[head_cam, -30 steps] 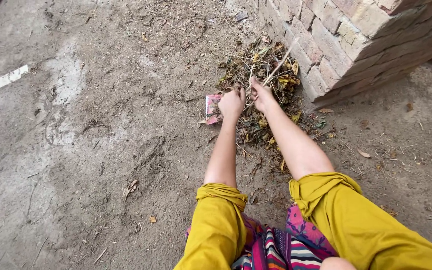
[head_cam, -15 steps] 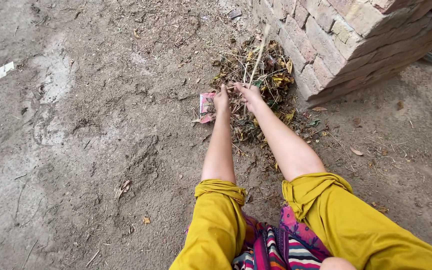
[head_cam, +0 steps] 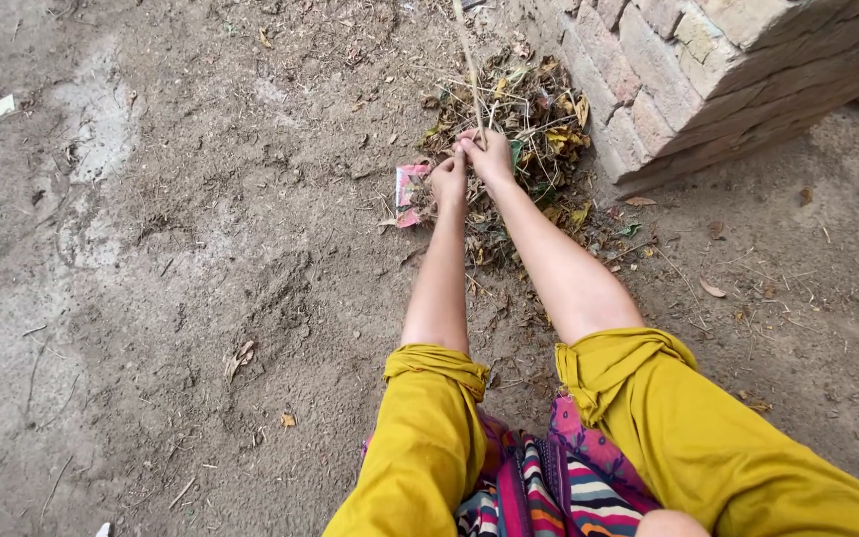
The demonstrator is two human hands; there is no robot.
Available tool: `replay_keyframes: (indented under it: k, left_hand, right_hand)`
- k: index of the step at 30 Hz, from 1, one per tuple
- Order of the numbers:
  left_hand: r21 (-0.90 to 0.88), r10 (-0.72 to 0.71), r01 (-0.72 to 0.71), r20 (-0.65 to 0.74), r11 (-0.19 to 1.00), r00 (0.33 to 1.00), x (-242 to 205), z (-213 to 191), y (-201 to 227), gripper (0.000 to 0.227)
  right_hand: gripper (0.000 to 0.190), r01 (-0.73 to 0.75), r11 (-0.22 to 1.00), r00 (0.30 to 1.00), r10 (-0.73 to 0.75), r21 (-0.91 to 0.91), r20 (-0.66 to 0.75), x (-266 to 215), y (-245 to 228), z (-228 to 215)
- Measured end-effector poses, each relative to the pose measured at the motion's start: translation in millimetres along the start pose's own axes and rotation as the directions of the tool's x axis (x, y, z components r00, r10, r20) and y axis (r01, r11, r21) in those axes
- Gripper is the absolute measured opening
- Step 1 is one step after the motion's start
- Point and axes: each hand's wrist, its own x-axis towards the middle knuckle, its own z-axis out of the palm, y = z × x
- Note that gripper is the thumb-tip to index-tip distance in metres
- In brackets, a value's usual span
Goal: Gather leaves and debris from the ground and a tree branch into a pile.
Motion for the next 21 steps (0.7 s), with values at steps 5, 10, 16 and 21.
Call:
replay_keyframes:
  k: [5, 10, 16, 21]
  left_hand:
    - [0.387, -0.050, 0.089, -0.111, 0.918, 0.993, -52.7, -17.8, 72.5, 0.043]
    - [0.722, 0.457, -0.414, 0.152, 0.554, 0.876, -24.3, -15.8, 19.7, 0.028]
    - [0.731, 0.494, -0.468, 0.205, 0.497, 0.845, -48.5, -17.6, 58.2, 0.026]
    - [0.645, 0.294, -0.250, 0.041, 0.722, 0.955, -68.1, -11.8, 88.0, 0.027]
  right_hand:
    - [0.012, 0.026, 0.997, 0.999, -0.028, -0.075, -0.025, 23.0, 31.2, -3.8]
    - [0.017, -0.174, 0.985, 0.984, 0.175, -0.011, 0.027, 22.7, 36.7, -16.6]
    - [0.011, -0.023, 0.954, 0.996, -0.003, -0.300, -0.087, -10.6, -10.7, -12.6]
    - [0.011, 0.063, 0.986, 0.973, -0.095, -0.157, -0.211, -5.7, -12.8, -3.9]
